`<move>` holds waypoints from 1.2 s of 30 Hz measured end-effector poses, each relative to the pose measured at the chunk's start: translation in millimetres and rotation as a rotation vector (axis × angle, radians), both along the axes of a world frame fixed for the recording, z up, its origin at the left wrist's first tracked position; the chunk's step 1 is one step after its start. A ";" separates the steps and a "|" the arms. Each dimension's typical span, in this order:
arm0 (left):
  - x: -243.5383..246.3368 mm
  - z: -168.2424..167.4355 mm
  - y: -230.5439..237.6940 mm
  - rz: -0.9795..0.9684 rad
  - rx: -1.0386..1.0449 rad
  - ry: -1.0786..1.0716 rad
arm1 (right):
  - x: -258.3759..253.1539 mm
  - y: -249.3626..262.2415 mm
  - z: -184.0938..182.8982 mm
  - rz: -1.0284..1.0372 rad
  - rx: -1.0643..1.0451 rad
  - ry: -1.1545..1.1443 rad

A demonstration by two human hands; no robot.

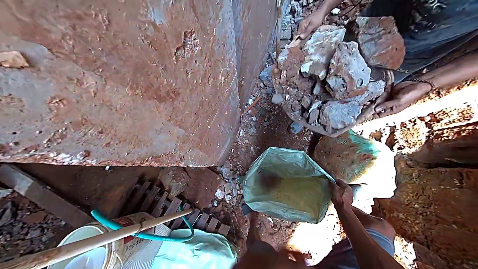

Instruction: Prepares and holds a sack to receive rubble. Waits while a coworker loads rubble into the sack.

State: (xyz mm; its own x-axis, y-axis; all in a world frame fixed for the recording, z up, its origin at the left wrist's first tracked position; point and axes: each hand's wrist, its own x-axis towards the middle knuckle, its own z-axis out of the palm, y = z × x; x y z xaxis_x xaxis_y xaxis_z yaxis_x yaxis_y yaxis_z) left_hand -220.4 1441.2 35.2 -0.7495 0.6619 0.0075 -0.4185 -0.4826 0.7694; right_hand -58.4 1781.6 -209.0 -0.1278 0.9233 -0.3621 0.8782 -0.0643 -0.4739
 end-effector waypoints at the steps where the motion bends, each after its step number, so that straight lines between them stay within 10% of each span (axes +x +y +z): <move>1: -8.2 -47.3 13.0 0.177 -0.265 0.043 | -2.5 2.4 -0.2 -0.017 0.000 0.024; 5: -38.8 -258.9 51.1 0.009 -1.305 -0.093 | -10.5 3.8 -6.5 -0.098 -0.055 0.038; 8: -40.0 -317.5 81.1 0.018 -1.304 -0.190 | -21.6 5.2 -9.2 -0.120 -0.071 0.025; 13: -72.7 -312.2 102.0 0.356 -1.054 -0.397 | -36.3 0.3 -18.4 -0.183 -0.192 0.156; 36: -109.2 -241.4 95.6 0.413 -0.909 -0.567 | -43.9 50.4 -9.2 -0.243 -0.371 0.437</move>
